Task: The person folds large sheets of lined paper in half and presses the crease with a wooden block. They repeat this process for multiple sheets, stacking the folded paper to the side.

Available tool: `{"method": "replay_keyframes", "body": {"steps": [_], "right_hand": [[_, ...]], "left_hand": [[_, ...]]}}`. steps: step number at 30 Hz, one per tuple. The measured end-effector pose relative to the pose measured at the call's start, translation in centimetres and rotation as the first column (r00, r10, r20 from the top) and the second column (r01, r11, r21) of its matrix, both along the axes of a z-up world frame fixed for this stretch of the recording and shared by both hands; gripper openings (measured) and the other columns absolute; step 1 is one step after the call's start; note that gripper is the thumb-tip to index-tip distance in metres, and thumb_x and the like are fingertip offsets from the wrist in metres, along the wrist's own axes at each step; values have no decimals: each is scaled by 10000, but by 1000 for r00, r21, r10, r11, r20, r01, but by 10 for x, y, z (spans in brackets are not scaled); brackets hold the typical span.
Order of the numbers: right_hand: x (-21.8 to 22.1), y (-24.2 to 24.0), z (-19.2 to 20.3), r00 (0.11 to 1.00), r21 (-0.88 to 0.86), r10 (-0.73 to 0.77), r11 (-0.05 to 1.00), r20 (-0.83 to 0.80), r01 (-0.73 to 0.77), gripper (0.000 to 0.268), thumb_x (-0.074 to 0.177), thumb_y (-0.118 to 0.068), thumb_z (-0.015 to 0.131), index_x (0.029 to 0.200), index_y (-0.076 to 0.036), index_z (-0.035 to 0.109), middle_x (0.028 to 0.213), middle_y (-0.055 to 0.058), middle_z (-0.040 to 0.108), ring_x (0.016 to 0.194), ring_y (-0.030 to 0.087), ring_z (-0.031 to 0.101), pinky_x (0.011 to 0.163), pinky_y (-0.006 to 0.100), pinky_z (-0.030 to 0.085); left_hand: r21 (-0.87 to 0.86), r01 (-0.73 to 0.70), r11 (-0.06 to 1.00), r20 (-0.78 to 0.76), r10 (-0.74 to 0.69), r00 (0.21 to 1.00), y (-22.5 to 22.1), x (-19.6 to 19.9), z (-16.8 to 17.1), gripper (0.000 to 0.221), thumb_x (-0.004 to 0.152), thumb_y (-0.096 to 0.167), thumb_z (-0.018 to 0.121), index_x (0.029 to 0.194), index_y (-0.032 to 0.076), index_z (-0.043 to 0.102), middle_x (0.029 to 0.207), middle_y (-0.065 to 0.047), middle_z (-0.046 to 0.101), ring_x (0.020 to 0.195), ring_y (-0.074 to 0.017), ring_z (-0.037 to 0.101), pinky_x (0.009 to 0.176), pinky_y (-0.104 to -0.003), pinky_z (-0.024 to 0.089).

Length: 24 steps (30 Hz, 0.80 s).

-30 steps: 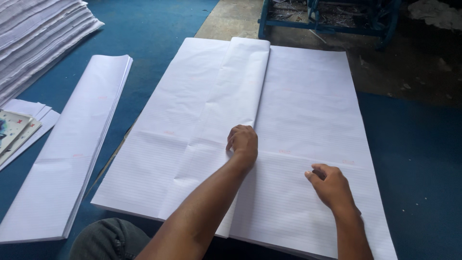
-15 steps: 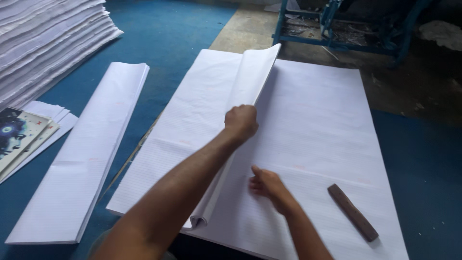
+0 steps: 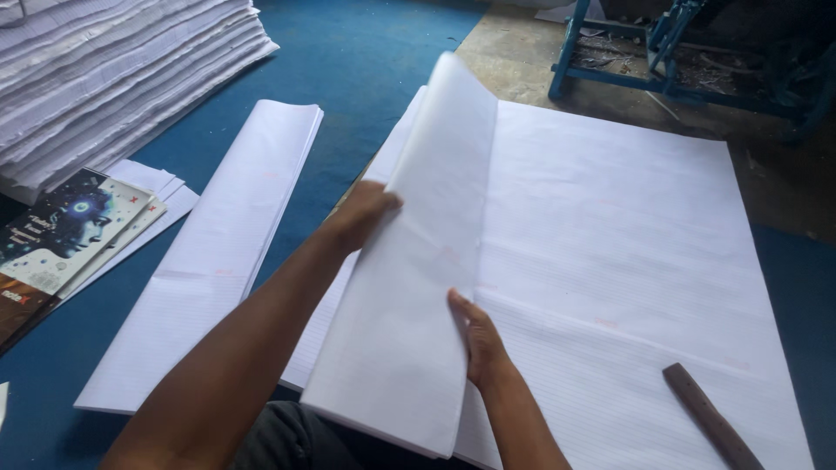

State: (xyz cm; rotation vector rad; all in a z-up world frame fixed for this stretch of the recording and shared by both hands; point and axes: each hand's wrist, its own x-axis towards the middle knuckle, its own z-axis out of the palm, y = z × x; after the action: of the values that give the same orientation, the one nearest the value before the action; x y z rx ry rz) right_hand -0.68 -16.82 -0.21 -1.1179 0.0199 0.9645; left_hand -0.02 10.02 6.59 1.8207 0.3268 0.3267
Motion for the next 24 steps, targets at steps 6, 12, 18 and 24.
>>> {"method": "replay_keyframes", "body": {"steps": [6, 12, 18, 24], "right_hand": [[-13, 11, -15, 994, -263, 30, 965, 104, -2, 672, 851, -344, 649, 1344, 70, 457, 1124, 328, 662, 1010, 402, 739, 846, 467, 649], [-9, 18, -28, 962, -342, 69, 939, 263, 26, 589, 883, -258, 624, 1328, 99, 481, 1103, 348, 679, 928, 385, 755, 833, 439, 647], [-11, 25, -26, 899, -384, 78, 918, 430, 104, 568, 904, -191, 588, 1372, 80, 413, 1162, 327, 656, 975, 369, 749, 883, 428, 630], [-18, 37, -2, 841, -332, 66, 933, 536, 138, 611, 888, -168, 572, 1420, 51, 366, 1217, 307, 628, 1050, 374, 733, 918, 455, 625]], "left_hand": [[-264, -210, 941, -245, 145, 959, 14, -31, -80, 295, 851, 176, 629, 1030, -57, 655, 870, -156, 674, 713, -210, 648, 607, -365, 544], [20, -330, 944, -359, 315, 879, 7, -31, -107, 453, 861, 168, 632, 1260, -48, 618, 1139, -240, 711, 1010, -307, 718, 911, -393, 550], [191, -387, 902, -443, 431, 786, -6, -22, -97, 612, 888, 188, 635, 1451, 15, 467, 1411, -244, 560, 1315, -361, 557, 1100, -420, 453], [256, -377, 890, -365, 450, 815, 0, -22, -94, 620, 901, 159, 616, 1471, -8, 439, 1446, -261, 517, 1331, -364, 530, 1106, -423, 442]]}}
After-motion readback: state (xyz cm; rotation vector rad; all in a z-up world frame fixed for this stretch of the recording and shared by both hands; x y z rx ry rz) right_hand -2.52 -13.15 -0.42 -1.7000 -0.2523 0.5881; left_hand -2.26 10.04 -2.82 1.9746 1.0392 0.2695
